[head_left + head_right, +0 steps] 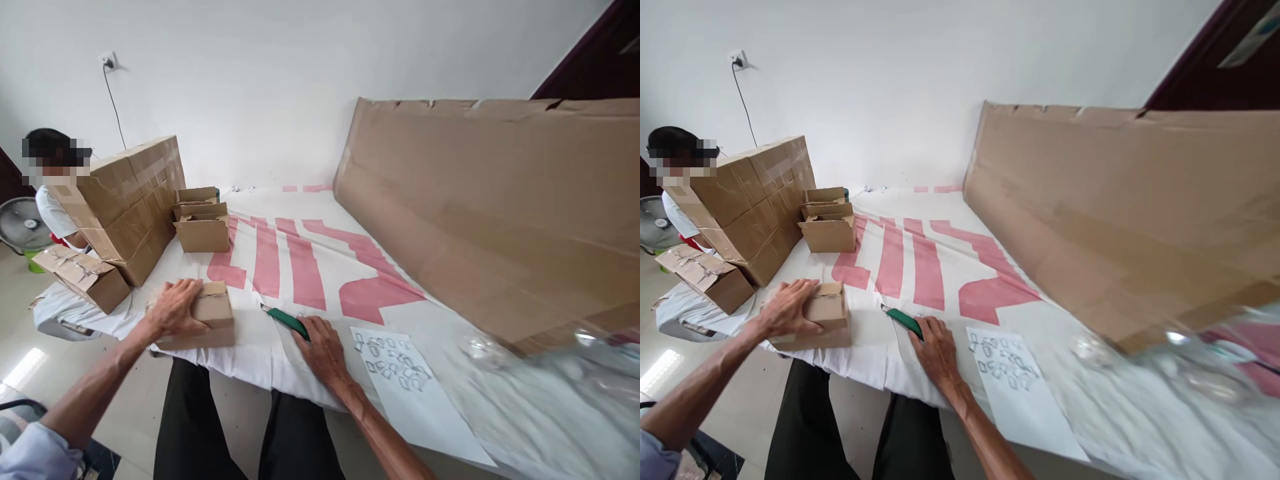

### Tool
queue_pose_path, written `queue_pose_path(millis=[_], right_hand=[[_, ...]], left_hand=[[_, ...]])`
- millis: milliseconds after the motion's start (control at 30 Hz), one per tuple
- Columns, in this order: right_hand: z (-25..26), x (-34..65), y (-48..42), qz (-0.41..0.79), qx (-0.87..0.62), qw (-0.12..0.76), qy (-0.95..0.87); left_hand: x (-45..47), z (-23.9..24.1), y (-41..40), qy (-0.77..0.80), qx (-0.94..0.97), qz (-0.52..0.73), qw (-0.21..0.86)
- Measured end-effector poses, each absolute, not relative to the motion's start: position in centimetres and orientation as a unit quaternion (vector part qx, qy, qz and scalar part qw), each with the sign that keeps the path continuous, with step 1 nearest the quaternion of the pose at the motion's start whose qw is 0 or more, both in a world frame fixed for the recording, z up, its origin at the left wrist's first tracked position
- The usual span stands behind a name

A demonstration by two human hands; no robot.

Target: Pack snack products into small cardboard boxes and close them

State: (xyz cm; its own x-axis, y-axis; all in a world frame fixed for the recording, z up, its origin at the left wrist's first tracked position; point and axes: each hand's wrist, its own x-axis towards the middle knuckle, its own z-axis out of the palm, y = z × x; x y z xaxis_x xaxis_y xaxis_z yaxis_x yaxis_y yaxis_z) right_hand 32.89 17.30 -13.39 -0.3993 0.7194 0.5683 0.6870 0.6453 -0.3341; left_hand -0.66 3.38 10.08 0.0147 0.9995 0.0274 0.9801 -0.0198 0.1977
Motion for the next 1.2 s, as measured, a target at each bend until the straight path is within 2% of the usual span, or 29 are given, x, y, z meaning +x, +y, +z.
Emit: queue_pose_path(millis=[100, 233, 400, 467, 900, 1133, 1200], right_hand=[[-13.4, 33.1, 17.3, 0.022, -0.408, 0.352, -0.842], [-13.5, 33.2, 17.3, 0.024, -0.402, 0.349, -0.846], [-13.8, 33.2, 17.4, 0.028, -0.408, 0.352, -0.842], [-13.8, 33.2, 17.4, 0.026, -0.407, 0.353, -0.842], [-13.1, 33.2, 17.1, 0.036, -0.414, 0.34, -0.844], [-5.9, 31.0, 16.7, 0.17, -0.364, 0.464, -0.79], [-3.4, 29.8, 16.0, 0.221, -0.338, 0.473, -0.783]], left_hand=[[2.1, 9.4, 2.6, 0.669, 0.72, 0.159, 0.097], [-2.2, 8.6, 0.1, 0.693, 0.64, 0.294, 0.152], [-6.5, 4.8, -1.5, 0.609, 0.566, 0.418, 0.367], [-6.0, 3.4, -1.6, 0.572, 0.554, 0.45, 0.403], [-1.9, 0.3, -3.9, 0.572, 0.542, 0.516, 0.337], [0.1, -0.2, -4.0, 0.577, 0.523, 0.555, 0.293], [0.7, 0.2, -3.9, 0.579, 0.53, 0.554, 0.277]])
